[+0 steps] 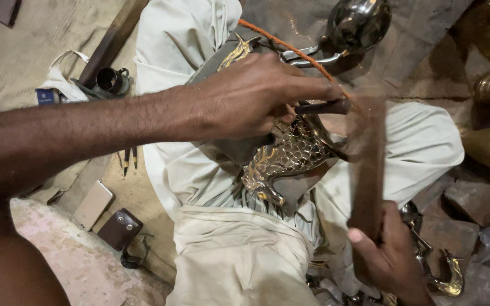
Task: The person sits cross-legged on the floor with a brass animal figurine resting on a cushion on their lap. They hold a chisel against the figurine's surface and strike it with a wooden mallet, repositioning the chisel repeatedly to work different spots, and turn the figurine to reach other sides.
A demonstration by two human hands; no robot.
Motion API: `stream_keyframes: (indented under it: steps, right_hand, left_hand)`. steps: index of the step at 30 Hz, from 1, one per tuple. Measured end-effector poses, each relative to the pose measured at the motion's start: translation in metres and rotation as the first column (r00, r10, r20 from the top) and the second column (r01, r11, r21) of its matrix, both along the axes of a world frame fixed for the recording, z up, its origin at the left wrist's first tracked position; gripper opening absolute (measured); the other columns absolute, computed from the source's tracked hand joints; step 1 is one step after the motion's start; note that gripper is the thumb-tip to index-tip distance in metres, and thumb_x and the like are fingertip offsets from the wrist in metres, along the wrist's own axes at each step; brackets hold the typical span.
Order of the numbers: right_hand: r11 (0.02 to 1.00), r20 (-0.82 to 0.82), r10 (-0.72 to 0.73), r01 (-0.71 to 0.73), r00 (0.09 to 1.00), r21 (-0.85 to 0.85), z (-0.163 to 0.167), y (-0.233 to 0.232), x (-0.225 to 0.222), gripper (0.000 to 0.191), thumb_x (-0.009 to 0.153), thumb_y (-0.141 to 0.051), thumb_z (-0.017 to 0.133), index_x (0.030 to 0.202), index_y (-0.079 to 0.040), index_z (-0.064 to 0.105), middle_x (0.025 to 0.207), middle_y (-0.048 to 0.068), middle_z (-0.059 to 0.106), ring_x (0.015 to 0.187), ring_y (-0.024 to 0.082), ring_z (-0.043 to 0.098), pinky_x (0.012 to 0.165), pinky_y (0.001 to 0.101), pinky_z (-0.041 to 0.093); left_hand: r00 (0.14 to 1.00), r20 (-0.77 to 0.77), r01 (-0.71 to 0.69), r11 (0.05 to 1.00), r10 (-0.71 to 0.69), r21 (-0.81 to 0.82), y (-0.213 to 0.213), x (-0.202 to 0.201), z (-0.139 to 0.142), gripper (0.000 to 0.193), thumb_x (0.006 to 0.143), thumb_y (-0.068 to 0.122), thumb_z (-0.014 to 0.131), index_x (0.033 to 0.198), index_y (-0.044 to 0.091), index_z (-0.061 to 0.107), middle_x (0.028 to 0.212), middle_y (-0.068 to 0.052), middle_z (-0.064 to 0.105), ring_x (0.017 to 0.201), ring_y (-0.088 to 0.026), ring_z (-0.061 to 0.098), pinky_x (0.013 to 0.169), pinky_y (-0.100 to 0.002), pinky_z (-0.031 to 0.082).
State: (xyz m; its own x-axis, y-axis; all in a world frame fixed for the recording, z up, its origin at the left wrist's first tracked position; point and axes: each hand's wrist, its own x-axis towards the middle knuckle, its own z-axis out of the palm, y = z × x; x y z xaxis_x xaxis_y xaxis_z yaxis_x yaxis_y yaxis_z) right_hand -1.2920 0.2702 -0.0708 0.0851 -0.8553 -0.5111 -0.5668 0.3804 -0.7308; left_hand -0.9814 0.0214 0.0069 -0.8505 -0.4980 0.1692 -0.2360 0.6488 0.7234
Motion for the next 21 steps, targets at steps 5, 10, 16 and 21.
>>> stream_keyframes:
  steps: [5, 10, 16, 21]
  right_hand:
    - [0.99, 0.189, -0.141, 0.139, 0.972, 0.023, -0.003, 0.007, 0.0, 0.05, 0.091, -0.041, 0.068, 0.12, -0.006, 0.047, 0.087, 0.011, 0.063, 0.075, 0.02, 0.061, 0.062, 0.0359, 0.058]
    - [0.96, 0.388, -0.256, 0.281, 0.885, -0.01, -0.006, 0.011, 0.006, 0.052, 0.089, -0.038, 0.068, 0.12, -0.004, 0.043, 0.092, 0.012, 0.063, 0.081, 0.02, 0.064, 0.072, 0.0372, 0.056]
    - [0.966, 0.408, -0.17, 0.233, 0.897, -0.111, -0.01, 0.017, 0.013, 0.05, 0.094, -0.038, 0.065, 0.119, -0.002, 0.042, 0.095, 0.011, 0.063, 0.082, 0.019, 0.064, 0.073, 0.0354, 0.058]
    - [0.965, 0.34, -0.135, 0.201, 0.931, -0.167, -0.018, 0.03, 0.015, 0.043, 0.097, -0.038, 0.064, 0.114, -0.002, 0.046, 0.091, 0.009, 0.066, 0.078, 0.015, 0.064, 0.071, 0.031, 0.057]
  left_hand:
    - [0.997, 0.079, -0.015, 0.997, 0.01, 0.075, 0.0, -0.002, -0.003, 0.064, 0.082, -0.006, 0.073, 0.142, 0.013, 0.059, 0.088, -0.015, 0.076, 0.075, -0.026, 0.076, 0.066, -0.045, 0.058]
    - [0.999, 0.037, 0.013, 0.998, -0.016, 0.064, -0.002, -0.001, -0.004, 0.059, 0.085, -0.003, 0.074, 0.141, 0.01, 0.06, 0.09, -0.015, 0.076, 0.078, -0.026, 0.076, 0.067, -0.044, 0.058]
    - [0.988, 0.152, -0.009, 0.993, -0.01, 0.121, -0.002, -0.005, -0.001, 0.061, 0.086, -0.005, 0.07, 0.142, 0.015, 0.06, 0.08, -0.013, 0.075, 0.07, -0.025, 0.076, 0.063, -0.045, 0.057]
    - [0.994, 0.1, 0.031, 0.998, -0.035, 0.049, -0.002, -0.005, -0.005, 0.058, 0.083, -0.005, 0.07, 0.137, 0.014, 0.064, 0.085, -0.013, 0.077, 0.072, -0.024, 0.075, 0.063, -0.045, 0.057]
